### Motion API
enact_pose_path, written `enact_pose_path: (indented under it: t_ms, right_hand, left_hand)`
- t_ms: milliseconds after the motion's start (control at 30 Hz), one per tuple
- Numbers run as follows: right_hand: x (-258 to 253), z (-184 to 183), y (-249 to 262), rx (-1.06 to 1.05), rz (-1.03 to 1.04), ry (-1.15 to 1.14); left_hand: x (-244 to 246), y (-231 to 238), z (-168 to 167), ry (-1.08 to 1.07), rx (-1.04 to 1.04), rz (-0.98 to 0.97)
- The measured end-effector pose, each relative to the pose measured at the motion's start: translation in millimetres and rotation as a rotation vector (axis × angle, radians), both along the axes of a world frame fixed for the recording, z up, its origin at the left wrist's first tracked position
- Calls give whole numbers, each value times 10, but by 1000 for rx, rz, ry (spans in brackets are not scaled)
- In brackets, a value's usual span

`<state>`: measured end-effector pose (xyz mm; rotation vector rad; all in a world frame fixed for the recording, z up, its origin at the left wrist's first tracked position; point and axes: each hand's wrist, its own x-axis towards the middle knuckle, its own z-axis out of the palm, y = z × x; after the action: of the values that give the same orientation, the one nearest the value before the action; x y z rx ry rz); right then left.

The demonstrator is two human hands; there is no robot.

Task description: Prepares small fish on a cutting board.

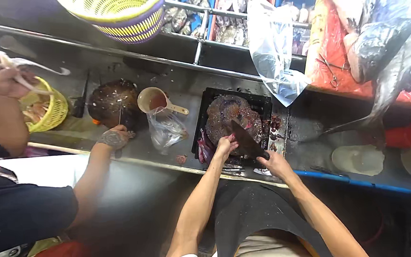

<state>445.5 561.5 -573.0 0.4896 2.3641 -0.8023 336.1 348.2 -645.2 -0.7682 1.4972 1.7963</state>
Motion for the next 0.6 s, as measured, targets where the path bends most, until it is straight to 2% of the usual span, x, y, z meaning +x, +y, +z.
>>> enact_pose_path:
  t_ms: [67,133,233,267,367,433,500,600]
  right_hand:
    - [-76,-178,107,74,-49,18]
    - [60,-196,45,156,-3,42]
    - [137,43,-71,54,45,88]
    - [117,36,-13,23,33,93]
    - [-1,-131,62,107,25,157]
    - [36,0,-51,123,112,139]
    - [99,176,-96,38,119,76]
    - [38,-12,167,54,58,86]
  left_hand:
    - [7,-3,38,13,39,6]
    - [85,85,150,31,28,-39]
    - [82,101,178,109,22,-88]
    - [113,58,157,133,32,-100]
    - [106,-6,153,171,-4,-157]
    - [52,16,118,218,-61,-204]
    - [22,-22,160,278,-114,-284]
    - [25,-149,259,419,-293,-494]
